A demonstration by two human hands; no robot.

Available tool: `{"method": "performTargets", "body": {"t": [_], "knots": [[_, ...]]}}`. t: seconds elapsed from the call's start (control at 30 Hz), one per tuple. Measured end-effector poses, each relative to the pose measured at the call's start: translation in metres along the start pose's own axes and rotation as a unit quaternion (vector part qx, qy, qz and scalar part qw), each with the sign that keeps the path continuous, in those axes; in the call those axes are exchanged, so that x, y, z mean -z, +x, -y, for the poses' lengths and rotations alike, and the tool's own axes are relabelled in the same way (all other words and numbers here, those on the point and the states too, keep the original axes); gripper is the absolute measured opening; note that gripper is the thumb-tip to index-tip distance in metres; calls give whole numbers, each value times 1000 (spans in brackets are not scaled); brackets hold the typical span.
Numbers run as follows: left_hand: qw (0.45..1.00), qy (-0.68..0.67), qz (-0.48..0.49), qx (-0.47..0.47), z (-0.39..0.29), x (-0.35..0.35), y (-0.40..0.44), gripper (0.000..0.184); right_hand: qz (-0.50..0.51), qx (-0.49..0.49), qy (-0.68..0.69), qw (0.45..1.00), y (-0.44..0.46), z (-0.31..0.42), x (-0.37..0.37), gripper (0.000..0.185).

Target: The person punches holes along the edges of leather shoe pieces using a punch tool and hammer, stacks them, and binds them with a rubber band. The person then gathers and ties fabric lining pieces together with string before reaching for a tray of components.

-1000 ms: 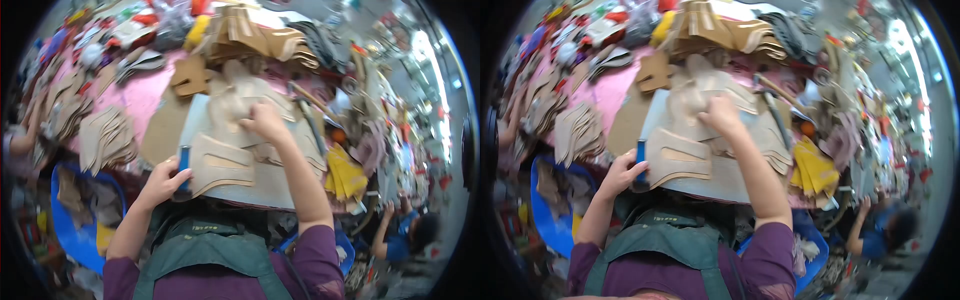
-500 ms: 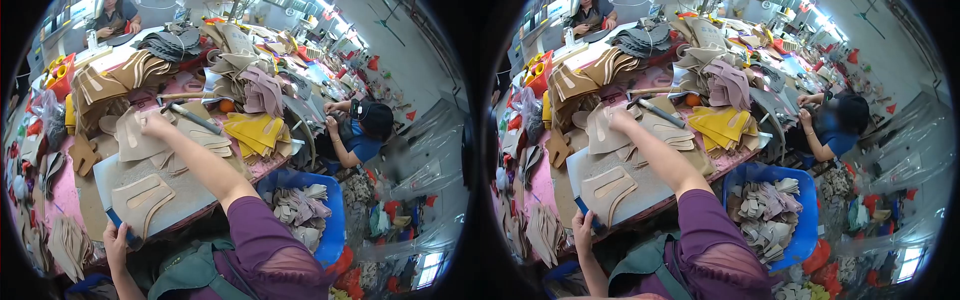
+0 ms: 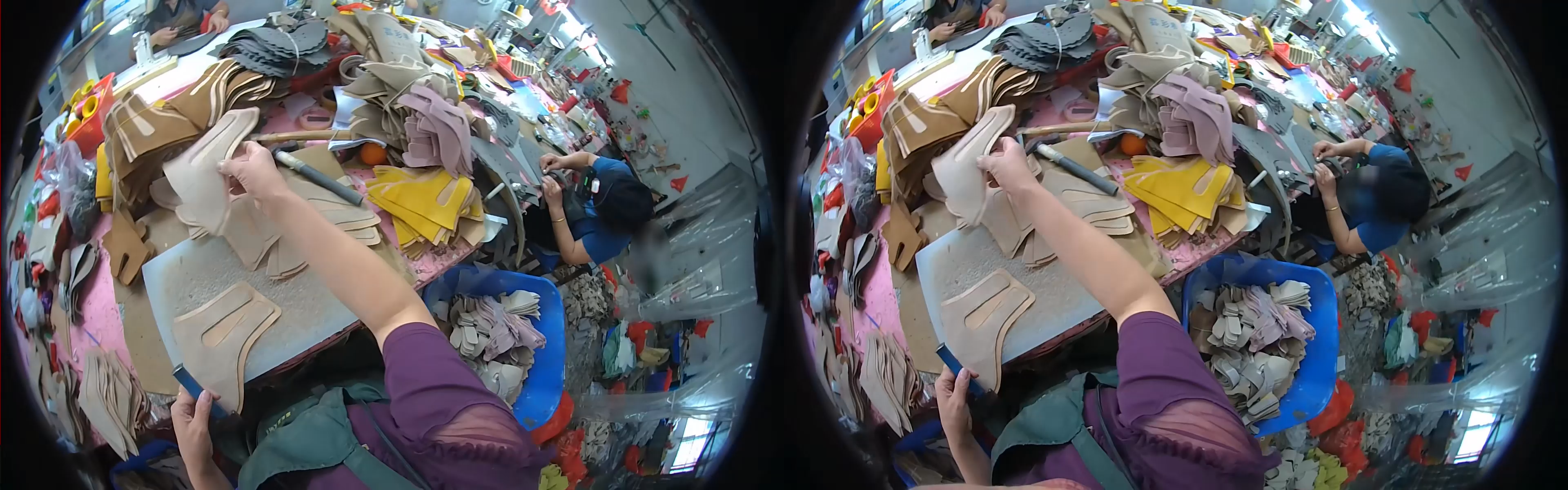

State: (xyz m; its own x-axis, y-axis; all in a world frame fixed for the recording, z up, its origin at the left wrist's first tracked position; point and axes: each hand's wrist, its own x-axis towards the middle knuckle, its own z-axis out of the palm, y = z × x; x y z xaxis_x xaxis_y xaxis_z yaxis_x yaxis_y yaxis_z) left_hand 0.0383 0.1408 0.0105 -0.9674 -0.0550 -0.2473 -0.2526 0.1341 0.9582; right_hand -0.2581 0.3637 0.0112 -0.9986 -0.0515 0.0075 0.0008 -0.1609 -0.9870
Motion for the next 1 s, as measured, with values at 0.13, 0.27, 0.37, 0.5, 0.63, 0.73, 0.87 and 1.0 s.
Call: {"method": "performTargets", "body": {"t": [0.13, 0.27, 0.37, 0.5, 0.63, 0.73, 0.87, 1.0], "knots": [[999, -52, 1, 16, 5, 2, -3, 18, 115, -100, 145, 978, -36, -9, -28, 16], [998, -35, -1, 58, 0, 2, -7, 17, 157, -203, 183, 949, -92, -36, -80, 25], [998, -42, 23, 51, 7, 7, -13, 15, 212, -209, 162, 941, -120, -46, -95, 29], [998, -57, 9, 35, 13, 10, -24, 14, 247, -265, 145, 921, -127, -57, -94, 27], [999, -25, 23, 0, 9, 19, -31, 14, 273, -294, 56, 914, -126, -43, -73, 32], [999, 19, 25, -26, 2, 29, -35, 15, 236, -251, 29, 938, -119, -39, -53, 37], [1000, -11, 8, 8, -10, 46, -19, 16, 205, -219, 12, 954, -113, -31, -36, 39], [996, -91, 4, 8, -31, 53, 24, 23, 125, -28, -189, 974, -92, -24, 1, 33]]}}
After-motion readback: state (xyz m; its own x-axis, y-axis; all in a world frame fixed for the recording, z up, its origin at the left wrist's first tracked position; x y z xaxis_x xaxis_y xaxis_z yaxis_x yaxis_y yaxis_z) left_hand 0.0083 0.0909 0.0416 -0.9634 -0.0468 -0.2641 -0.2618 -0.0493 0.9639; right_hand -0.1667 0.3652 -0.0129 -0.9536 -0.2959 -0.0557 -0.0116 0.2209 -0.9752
